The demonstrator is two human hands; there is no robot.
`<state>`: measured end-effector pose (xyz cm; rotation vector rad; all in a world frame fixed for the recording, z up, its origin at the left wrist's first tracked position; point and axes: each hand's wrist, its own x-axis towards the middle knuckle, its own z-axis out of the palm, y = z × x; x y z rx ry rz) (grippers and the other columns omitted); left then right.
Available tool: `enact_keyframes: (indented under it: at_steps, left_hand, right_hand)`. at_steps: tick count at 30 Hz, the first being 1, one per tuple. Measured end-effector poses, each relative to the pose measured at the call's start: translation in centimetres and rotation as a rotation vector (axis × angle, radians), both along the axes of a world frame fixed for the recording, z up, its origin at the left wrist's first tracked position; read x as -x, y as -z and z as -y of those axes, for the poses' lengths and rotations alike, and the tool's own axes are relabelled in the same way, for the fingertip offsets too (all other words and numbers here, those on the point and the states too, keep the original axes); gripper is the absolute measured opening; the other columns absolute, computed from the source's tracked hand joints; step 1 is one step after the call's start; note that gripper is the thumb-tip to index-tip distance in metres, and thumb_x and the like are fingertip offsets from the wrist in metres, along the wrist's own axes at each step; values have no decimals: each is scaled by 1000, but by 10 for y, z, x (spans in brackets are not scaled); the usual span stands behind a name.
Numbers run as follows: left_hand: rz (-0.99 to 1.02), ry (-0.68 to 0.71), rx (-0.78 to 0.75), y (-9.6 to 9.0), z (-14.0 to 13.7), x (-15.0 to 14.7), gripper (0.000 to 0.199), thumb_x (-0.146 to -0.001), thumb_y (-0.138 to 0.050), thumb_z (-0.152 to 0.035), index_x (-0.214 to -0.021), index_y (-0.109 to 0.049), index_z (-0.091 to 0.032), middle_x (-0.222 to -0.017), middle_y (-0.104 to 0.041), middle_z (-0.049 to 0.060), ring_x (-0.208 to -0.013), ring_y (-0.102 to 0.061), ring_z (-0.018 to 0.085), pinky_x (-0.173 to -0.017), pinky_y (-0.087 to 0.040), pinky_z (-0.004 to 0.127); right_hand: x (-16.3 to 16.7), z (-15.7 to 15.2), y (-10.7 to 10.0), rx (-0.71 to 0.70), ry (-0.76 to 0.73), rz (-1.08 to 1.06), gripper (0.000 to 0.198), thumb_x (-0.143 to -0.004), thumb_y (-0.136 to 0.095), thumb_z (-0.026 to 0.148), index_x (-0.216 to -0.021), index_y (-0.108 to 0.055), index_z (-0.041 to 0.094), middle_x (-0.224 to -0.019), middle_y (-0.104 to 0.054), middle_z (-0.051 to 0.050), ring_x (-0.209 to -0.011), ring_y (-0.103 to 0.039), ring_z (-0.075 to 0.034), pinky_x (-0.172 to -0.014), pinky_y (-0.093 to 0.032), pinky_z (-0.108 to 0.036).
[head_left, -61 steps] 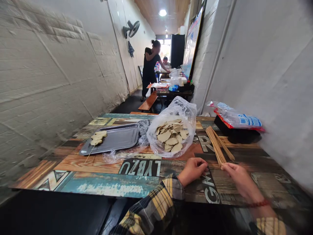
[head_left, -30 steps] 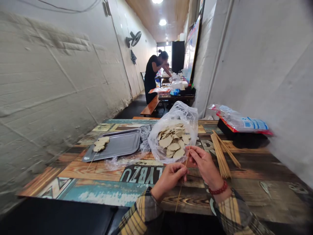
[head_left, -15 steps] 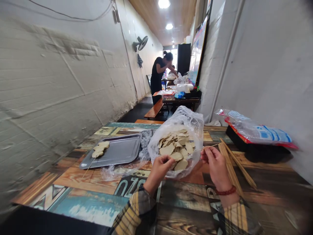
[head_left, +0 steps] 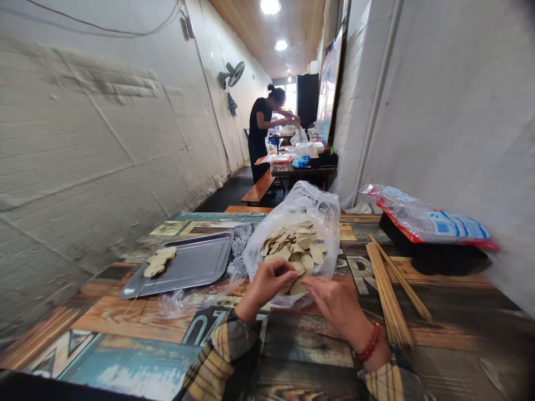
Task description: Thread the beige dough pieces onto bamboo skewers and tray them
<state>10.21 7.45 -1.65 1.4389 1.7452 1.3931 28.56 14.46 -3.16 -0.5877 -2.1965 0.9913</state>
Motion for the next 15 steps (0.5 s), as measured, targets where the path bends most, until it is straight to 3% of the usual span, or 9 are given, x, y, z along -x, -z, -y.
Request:
enact_keyframes:
  at_steps: [3, 5, 7, 10, 15]
  left_hand:
    - [228, -152, -60, 7, -5, 9, 36, -71, -68, -47, -86, -68, -14, -65, -59, 0, -55, -48, 9, -52, -37, 21]
    - [314, -228, -76, 16, -8, 12, 38, -74, -64, -49, -86, -67, -14, -64, -57, -1, -53, -46, 9, -51, -37, 20]
    - [293, -269, -76, 26, -10, 11, 35, -76, -62, -47, -86, -68, -14, -64, -57, -1, -54, -48, 10, -52, -38, 21]
    - [78, -267, -84, 37, -12, 8, 25, -81, -58, -37, -87, -68, -15, -74, -63, 3, -65, -55, 13, -59, -42, 23]
    - [-358, -91, -71, 39, -8, -1, 18, -87, -51, -25, -83, -67, -17, -81, -63, 5, -79, -58, 16, -71, -43, 27]
  right_hand:
    - [-2, -7, 3, 407, 143, -234, 16, -80, -62, 42, -83, -68, 27, -58, -63, 2, -45, -55, -15, -45, -40, -27]
    - [-5, -19, 8, 572, 230, -335, 23, -82, -56, 47, -89, -61, 25, -55, -58, 5, -37, -48, -11, -38, -34, -23]
    - [-8, -34, 17, 655, 308, -398, 26, -82, -52, 48, -90, -54, 24, -58, -57, 6, -39, -49, -10, -37, -36, -21]
    - [-10, -54, 36, 733, 429, -461, 25, -76, -55, 46, -85, -51, 23, -57, -56, 5, -44, -52, -11, -41, -42, -21]
    - [-15, -73, 58, 670, 528, -426, 18, -75, -55, 40, -75, -53, 22, -52, -56, 4, -40, -50, -10, -39, -42, -22]
